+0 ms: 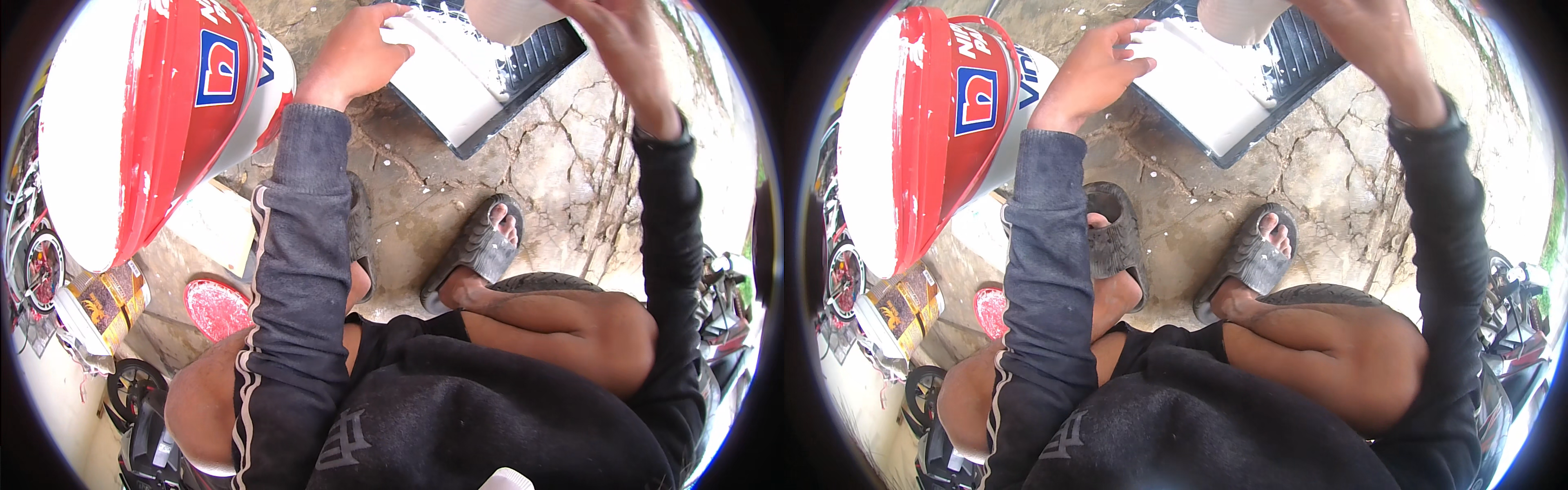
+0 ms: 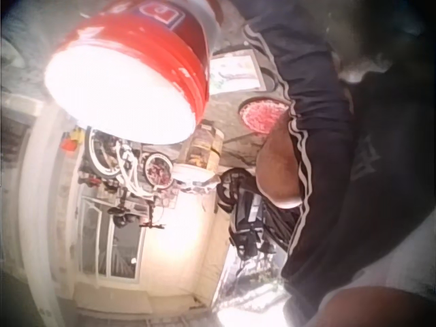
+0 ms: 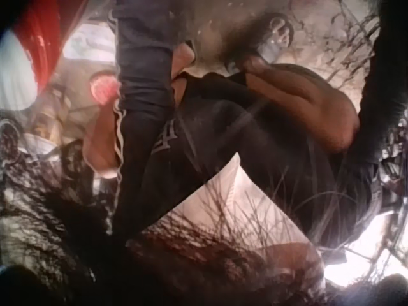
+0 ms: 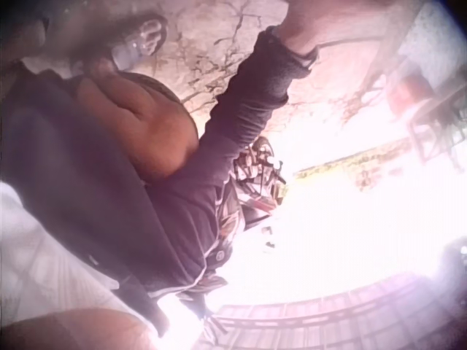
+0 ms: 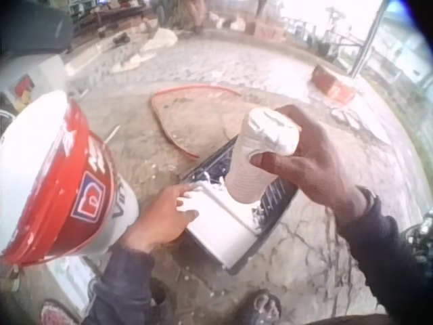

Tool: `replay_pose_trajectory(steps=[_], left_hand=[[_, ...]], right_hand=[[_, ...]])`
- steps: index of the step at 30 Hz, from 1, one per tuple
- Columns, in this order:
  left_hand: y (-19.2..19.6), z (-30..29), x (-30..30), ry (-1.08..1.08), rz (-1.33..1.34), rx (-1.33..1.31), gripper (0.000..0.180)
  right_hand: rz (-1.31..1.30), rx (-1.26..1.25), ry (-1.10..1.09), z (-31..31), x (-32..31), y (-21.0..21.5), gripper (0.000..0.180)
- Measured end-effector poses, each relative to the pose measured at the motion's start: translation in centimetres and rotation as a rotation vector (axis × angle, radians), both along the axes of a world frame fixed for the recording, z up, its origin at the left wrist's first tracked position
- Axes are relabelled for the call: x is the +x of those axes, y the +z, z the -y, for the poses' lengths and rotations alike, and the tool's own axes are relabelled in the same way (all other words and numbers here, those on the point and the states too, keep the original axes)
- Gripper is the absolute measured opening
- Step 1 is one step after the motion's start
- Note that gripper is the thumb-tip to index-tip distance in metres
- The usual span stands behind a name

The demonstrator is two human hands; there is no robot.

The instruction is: The person scoops white paint from a bucket into a paint tray using a plastic cup, then rolls the paint roller in the tray to coat it. The person pours more paint into the tray and continues rolling the roller to distribute the paint.

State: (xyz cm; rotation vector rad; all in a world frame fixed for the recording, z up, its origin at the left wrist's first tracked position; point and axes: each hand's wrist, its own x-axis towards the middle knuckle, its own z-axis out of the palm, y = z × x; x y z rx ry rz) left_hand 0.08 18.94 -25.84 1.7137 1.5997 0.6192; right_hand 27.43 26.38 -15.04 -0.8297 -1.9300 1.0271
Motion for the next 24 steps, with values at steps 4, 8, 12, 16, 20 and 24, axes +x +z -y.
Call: replay_pose_trajectory(steps=[4,8,12,16,20,24], left_hand=[[-0.3,0.1,-1.2,0.063,0.044,-0.022,0.053],[-0.7,-1.6,-0.6,0.052,0.095,-0.069,0.053],[-1.0,-0.6,0.2,0.069,0.049,0.066,0.055],[-1.2,-0.5,0.0,0.054,0.117,-0.041,0.057],[-1.1,-0.2,0.8,0.071,0.105,-0.026,0.058],[-1.3,-0.5,0.8,0.04,0.141,-0.019,0.059]], right_hand=[[0.164,0.077,-0.044,1.9,-1.2,1.0,0.057],[0.569,0.055,-0.087,2.6,2.3,-12.7,0.075],[0.297,0.092,-0.026,1.9,3.3,-12.3,0.067],[0.031,-0.271,-0.052,1.7,1.9,-8.7,0.057],[0.128,-0.436,-0.137,0.4,2.1,-7.2,0.048],[0.096,-0.741,-0.327,0.6,1.0,-5.0,0.045]])
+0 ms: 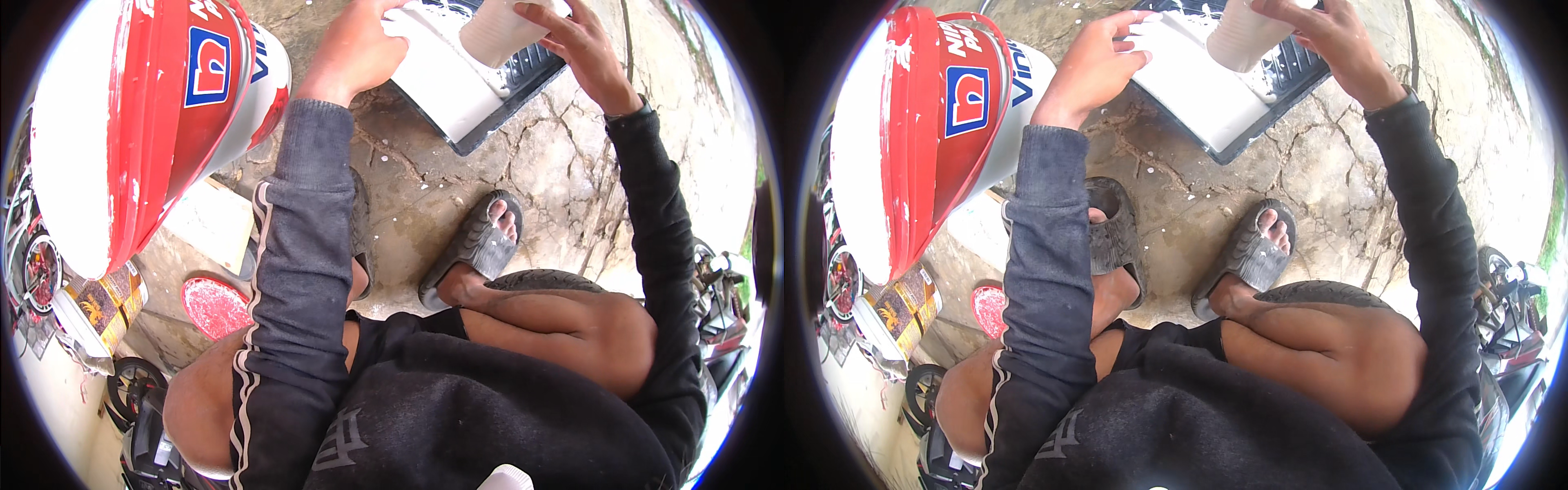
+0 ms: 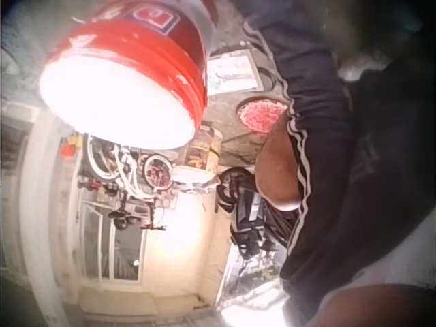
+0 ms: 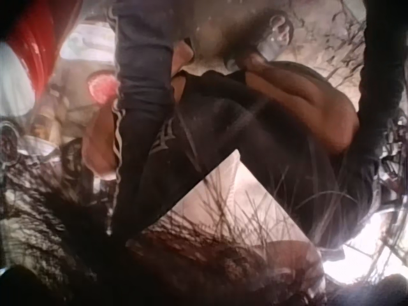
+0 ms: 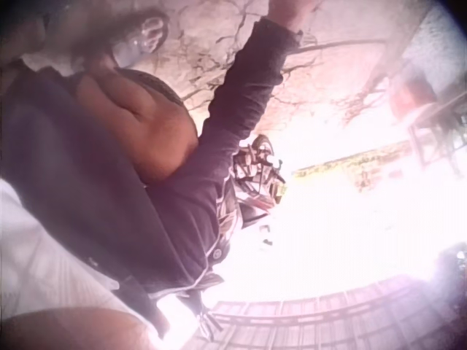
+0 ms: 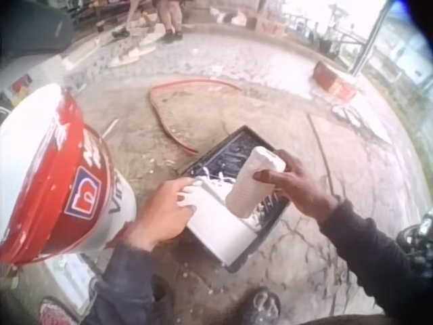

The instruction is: The person scoops white paint from a bucket into a paint tray using a plastic cup, then rolls the paint roller in the tray to coat it. The person pours more paint into the tray and continues rolling the roller to distribute the paint.

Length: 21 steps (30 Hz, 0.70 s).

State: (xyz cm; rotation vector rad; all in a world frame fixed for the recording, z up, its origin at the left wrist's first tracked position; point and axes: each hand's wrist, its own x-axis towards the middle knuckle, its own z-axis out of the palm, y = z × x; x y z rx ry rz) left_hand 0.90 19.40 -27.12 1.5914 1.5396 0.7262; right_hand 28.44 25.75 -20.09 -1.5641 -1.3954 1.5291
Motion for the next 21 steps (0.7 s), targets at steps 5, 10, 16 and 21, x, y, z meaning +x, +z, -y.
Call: replay_pose_trajectory(steps=[5,10,16,21], left_hand=[[1.4,-0.1,1.0,0.055,0.046,-0.02,0.052],[2.7,0.7,0.4,0.071,0.016,-0.048,0.054],[3.5,-0.2,1.2,-0.07,0.105,-0.03,0.065],[4.2,0.1,3.8,-0.048,0.204,0.079,0.073]], right_hand=[[0.053,0.186,0.123,-0.5,0.3,0.6,0.043],[-0.039,0.522,0.187,1.5,-2.0,4.3,0.044],[0.059,0.454,0.351,2.4,-1.2,-3.0,0.063],[0.589,0.582,0.498,2.1,-2.0,-3.0,0.102]])
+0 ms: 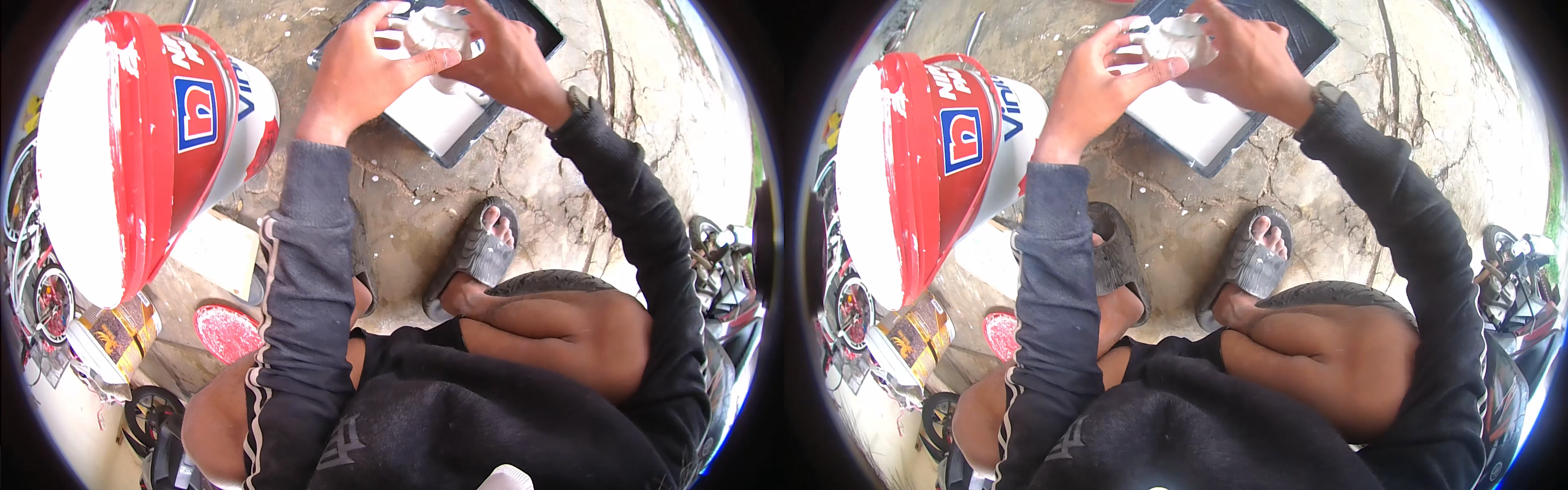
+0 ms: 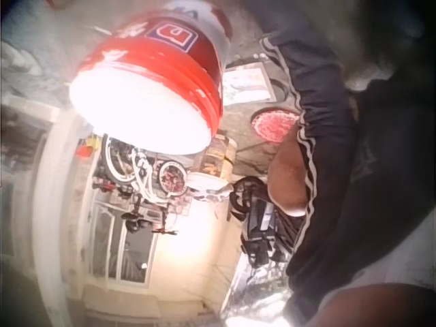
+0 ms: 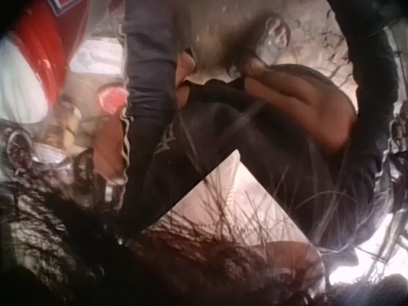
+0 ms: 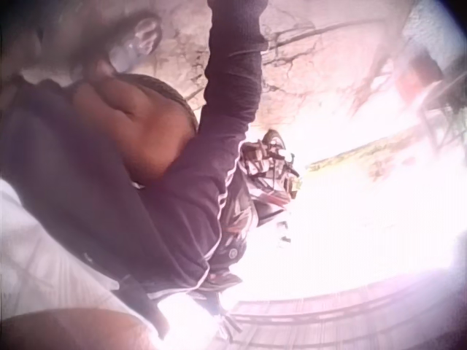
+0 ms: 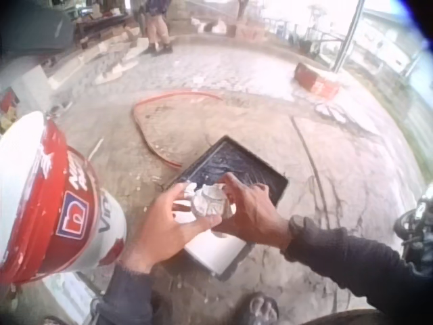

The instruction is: The person scoops white paint from a bucket into a paint tray using a plastic cup, then rolls the paint roller in the tray to coat it. The person pours more paint into the tray and continues rolling the roller to distribute the paint.

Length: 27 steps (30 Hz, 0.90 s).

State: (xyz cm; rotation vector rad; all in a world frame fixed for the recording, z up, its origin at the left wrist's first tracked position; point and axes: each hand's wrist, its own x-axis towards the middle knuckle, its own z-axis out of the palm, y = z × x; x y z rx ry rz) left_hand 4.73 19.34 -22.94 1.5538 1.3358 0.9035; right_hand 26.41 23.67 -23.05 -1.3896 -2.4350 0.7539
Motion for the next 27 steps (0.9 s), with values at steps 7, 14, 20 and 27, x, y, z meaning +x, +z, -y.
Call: replay_pose_trajectory(steps=[7,14,20,27], left_hand=[[1.7,-0.6,1.5,0.112,-0.354,0.143,0.057],[3.3,-1.2,2.6,0.105,-0.418,0.043,0.053],[7.0,-1.8,1.6,0.062,-0.598,0.129,0.055],[5.6,-3.2,2.6,-0.003,-0.717,0.059,0.049]], right_hand=[[-0.061,0.297,0.009,0.1,-0.5,-0.9,0.07],[-0.023,0.186,-0.021,0.8,-0.5,0.6,0.067],[-0.136,0.211,-0.041,0.7,-1.8,3.3,0.068],[-0.099,0.077,-0.097,0.4,-1.4,1.8,0.072]])
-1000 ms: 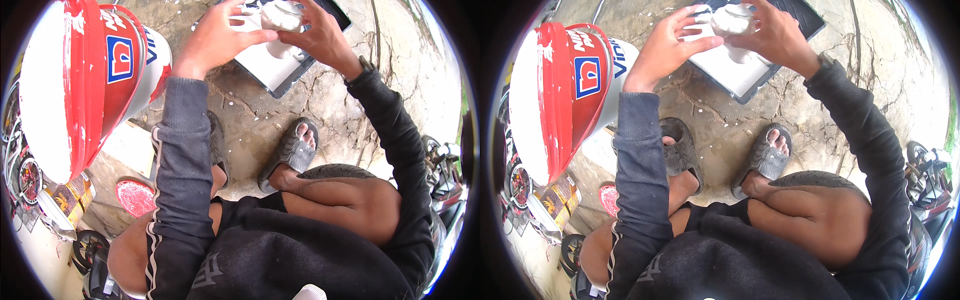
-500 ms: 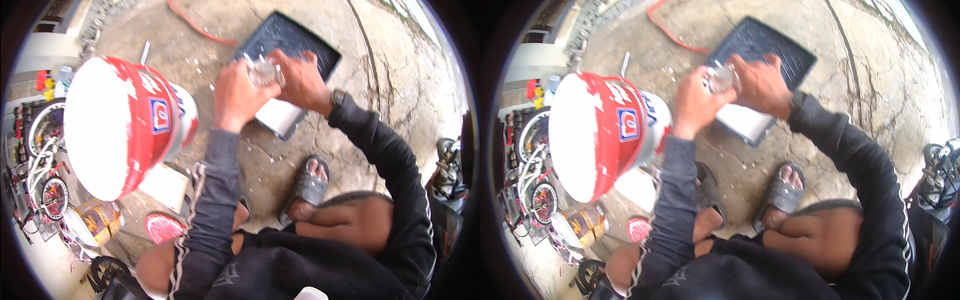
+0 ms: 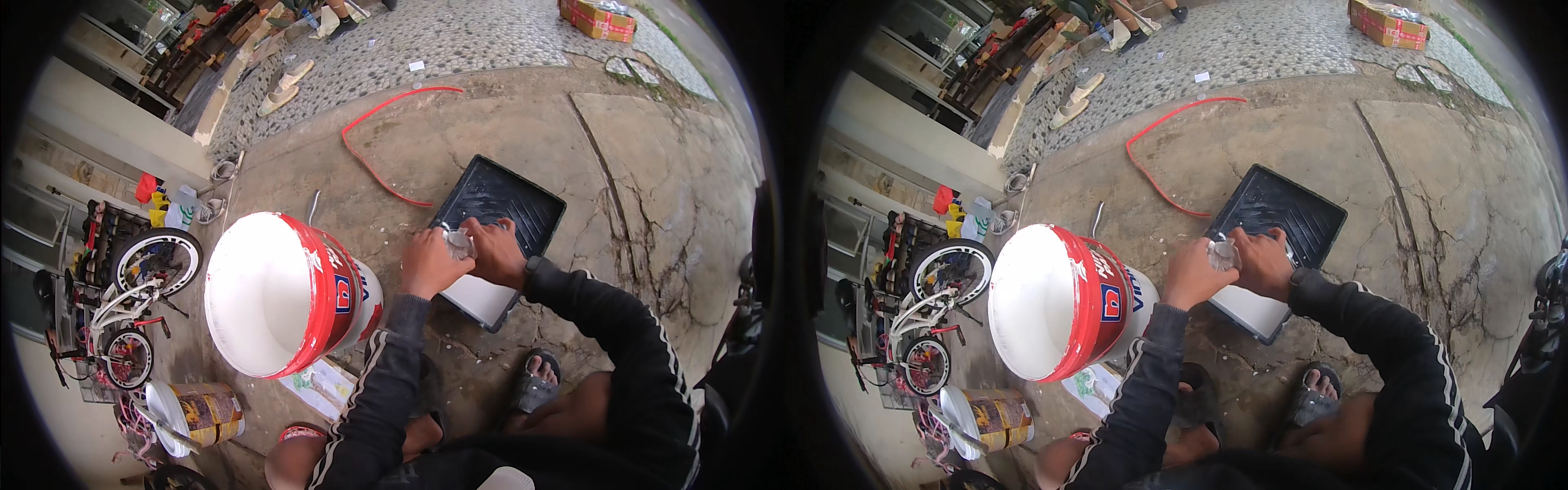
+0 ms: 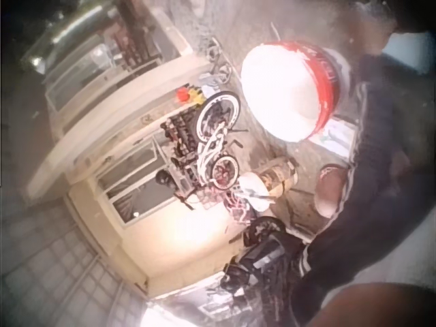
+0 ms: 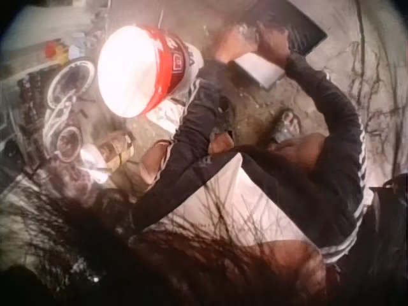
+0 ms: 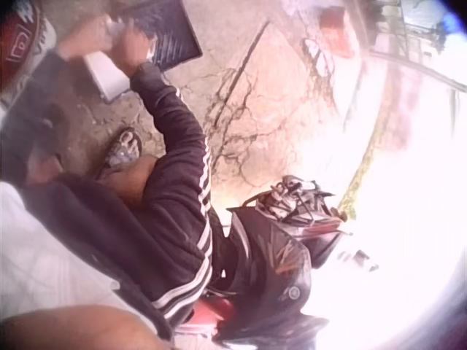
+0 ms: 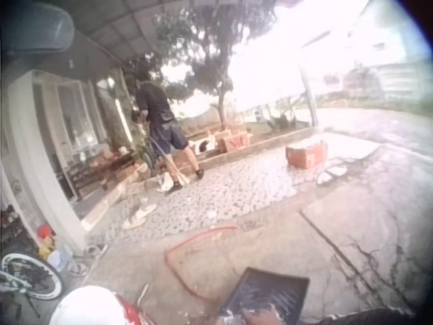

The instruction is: The person scoops white paint from a bucket into a paint tray using a plastic cup, then rolls the paint roller in the tray to coat it. The person pours more paint into the tray and continues rolling the roller to distribute the paint.

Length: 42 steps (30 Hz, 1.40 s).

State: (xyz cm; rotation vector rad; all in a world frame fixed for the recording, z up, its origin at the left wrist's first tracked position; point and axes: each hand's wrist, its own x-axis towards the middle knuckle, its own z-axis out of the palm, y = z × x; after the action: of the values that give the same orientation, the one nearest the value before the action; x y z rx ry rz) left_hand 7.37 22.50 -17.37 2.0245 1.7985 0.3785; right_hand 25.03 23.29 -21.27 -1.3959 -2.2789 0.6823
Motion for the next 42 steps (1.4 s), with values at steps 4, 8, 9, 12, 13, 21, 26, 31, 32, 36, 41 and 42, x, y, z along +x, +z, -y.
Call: replay_pose_trajectory(steps=[4,8,9,12,13,21,26,31,32,36,41,42], left_hand=[[-0.7,-0.6,-1.6,0.015,0.084,-0.087,0.057],[-0.7,0.2,-1.5,-0.057,0.021,0.151,0.049],[-0.3,-0.4,-1.7,-0.002,0.077,0.04,0.051],[-1.0,-0.4,-1.2,-0.04,-0.063,0.007,0.052],[-1.2,-0.4,-1.4,-0.064,-0.031,0.014,0.053],[0.0,-1.4,-2.7,0.044,-0.065,0.09,0.054],[-0.6,0.0,-2.8,-0.059,0.008,0.069,0.058],[0.3,0.3,-2.2,-0.332,-0.011,0.189,0.067],[0.1,0.4,-2.3,-0.35,-0.009,0.203,0.067],[-0.2,0.9,-2.4,-0.383,0.013,0.257,0.066],[0.5,0.9,-2.5,-0.452,0.004,0.251,0.064],[0.7,0.9,-2.6,-0.471,-0.019,0.247,0.064]], right_hand=[[-0.076,0.015,0.022,0.2,-1.1,-2.0,0.075],[-0.148,0.027,0.029,0.8,-1.3,-1.7,0.074],[-0.138,0.032,0.019,0.0,-1.3,-1.6,0.075],[-0.031,-0.017,0.0,0.0,-1.0,-3.7,0.074],[-0.072,-0.054,-0.002,0.2,-1.4,-3.2,0.082],[-0.292,-0.029,0.022,-0.8,2.5,-1.0,0.097],[-0.236,-0.166,0.175,-0.6,5.7,-3.3,0.114],[-0.183,-0.097,0.305,-1.4,6.0,-2.4,0.119],[-0.185,-0.069,0.324,-1.4,5.6,-2.3,0.12],[-0.189,-0.008,0.318,-0.6,4.1,-2.1,0.123],[-0.15,-0.084,0.323,-0.3,5.0,-4.7,0.111],[-0.073,-0.109,0.325,-0.5,5.9,-5.7,0.111]])
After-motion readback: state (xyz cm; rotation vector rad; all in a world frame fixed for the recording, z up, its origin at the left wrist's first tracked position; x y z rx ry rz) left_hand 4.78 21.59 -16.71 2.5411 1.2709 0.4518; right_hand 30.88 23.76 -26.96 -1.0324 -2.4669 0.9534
